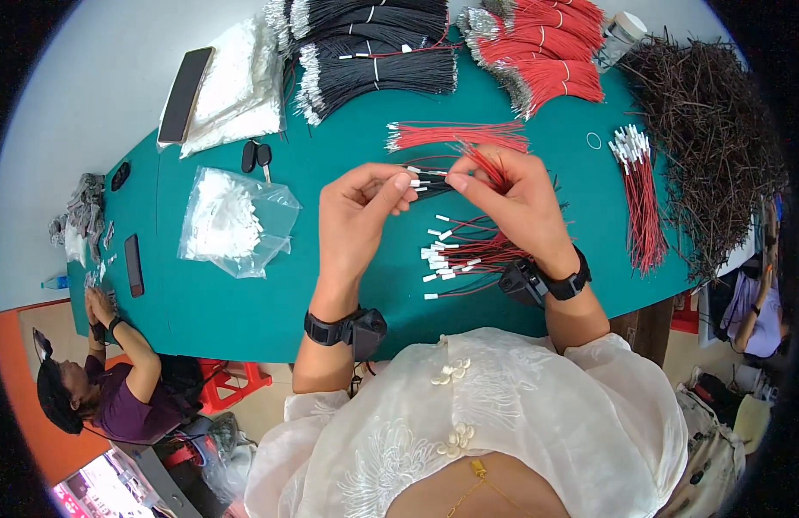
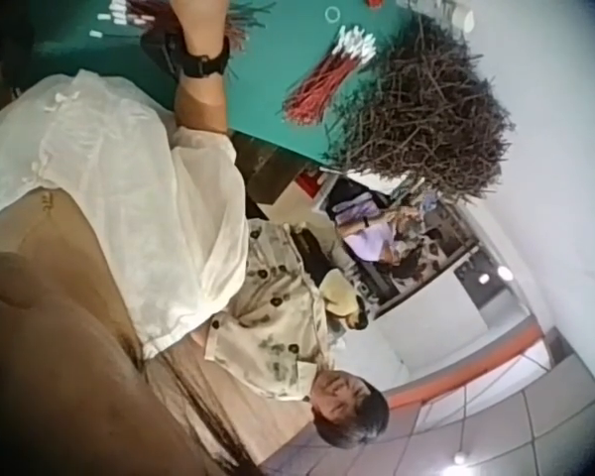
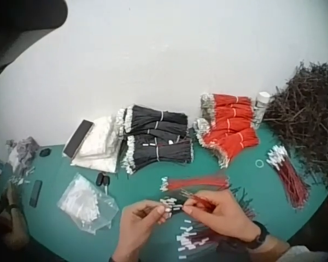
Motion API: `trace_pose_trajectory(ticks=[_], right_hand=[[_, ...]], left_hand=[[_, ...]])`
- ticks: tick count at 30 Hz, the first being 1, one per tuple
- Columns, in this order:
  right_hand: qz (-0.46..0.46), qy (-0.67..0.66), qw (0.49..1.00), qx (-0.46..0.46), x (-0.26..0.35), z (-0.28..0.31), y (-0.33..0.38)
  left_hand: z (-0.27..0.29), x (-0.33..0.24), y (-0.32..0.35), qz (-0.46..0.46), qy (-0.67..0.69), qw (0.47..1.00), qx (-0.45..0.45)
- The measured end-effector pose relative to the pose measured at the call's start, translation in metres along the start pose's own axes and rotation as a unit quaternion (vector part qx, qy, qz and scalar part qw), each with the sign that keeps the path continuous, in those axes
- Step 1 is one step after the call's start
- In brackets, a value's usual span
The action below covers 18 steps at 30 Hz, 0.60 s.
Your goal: The person picks up a white connector and a bundle of red wires, then inserts the wires into the connector before setting the unit down. This process is repeated with another connector and a bundle of black wires.
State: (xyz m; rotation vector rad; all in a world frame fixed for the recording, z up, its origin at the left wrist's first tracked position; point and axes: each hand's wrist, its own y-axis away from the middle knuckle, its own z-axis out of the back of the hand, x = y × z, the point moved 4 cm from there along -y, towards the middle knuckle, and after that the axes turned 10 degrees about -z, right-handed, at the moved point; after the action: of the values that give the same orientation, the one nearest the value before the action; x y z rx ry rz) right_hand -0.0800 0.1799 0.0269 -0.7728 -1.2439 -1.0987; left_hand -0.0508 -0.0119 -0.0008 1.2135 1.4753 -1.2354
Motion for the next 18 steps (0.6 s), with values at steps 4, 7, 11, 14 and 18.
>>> trace_pose_trajectory(ticks=[4, 7, 11, 14, 18], right_hand=[[-0.005, -0.009, 1.000, 0.013, 0.001, -0.004, 0.001], [-0.004, -0.012, 1.000, 0.017, 0.001, -0.005, 0.001], [-0.005, -0.001, 1.000, 0.015, 0.000, -0.005, 0.002], [-0.015, 0.008, 1.000, 0.019, 0.000, -0.005, 0.002], [-0.009, -0.002, 1.000, 0.021, -0.001, -0.005, 0.001]], left_hand=[[-0.005, -0.002, 0.003, -0.016, -0.003, 1.000, -0.016], [-0.007, -0.006, 0.004, -0.031, -0.008, 0.999, -0.019], [-0.008, -0.011, 0.005, -0.041, -0.025, 0.999, -0.015], [-0.007, -0.011, 0.005, -0.025, -0.031, 0.999, -0.012], [-0.008, -0.009, 0.005, -0.009, -0.011, 1.000, -0.012]])
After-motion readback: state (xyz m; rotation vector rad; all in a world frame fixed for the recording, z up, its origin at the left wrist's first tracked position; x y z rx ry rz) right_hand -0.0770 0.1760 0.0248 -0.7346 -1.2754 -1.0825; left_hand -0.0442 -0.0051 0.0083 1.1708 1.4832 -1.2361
